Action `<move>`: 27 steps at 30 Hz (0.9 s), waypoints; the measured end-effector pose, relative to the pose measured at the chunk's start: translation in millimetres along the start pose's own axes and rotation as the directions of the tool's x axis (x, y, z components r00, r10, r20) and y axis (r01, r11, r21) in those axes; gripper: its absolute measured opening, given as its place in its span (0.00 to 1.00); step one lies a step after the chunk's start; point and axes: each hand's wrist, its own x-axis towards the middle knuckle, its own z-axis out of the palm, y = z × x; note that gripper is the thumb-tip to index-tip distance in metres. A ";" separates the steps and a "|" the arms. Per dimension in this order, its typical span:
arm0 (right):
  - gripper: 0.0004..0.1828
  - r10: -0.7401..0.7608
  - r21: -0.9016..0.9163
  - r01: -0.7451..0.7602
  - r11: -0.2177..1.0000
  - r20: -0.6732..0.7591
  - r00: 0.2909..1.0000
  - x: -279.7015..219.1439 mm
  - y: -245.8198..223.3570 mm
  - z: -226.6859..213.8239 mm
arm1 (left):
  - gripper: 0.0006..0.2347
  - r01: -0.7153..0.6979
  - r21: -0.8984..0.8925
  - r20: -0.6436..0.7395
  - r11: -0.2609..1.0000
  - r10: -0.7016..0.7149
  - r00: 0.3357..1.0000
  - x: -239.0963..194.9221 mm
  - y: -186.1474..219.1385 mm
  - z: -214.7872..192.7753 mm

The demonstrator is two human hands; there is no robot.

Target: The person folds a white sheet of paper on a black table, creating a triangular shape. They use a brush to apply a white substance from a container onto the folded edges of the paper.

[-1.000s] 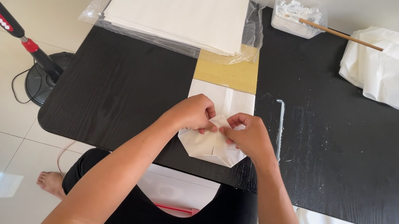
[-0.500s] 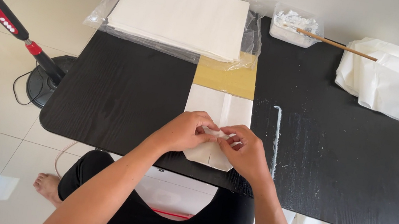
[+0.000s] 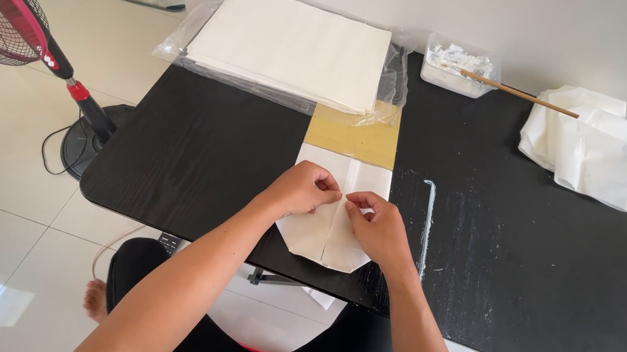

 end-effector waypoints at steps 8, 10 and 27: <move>0.11 0.130 0.046 -0.129 0.991 -0.007 0.992 21.2 -1.2 4.4 | 0.11 0.109 -0.181 -0.011 0.977 -0.113 0.993 -5.8 15.4 -8.0; 0.11 0.158 0.072 -0.157 0.985 0.001 0.988 20.2 -6.3 1.7 | 0.11 0.116 -0.188 0.001 0.975 -0.118 0.993 -4.4 16.4 -9.4; 0.13 0.147 -0.098 -0.140 0.985 0.069 0.987 19.1 -24.4 -0.9 | 0.11 0.057 -0.100 0.136 0.993 -0.043 0.990 -3.9 13.5 -21.6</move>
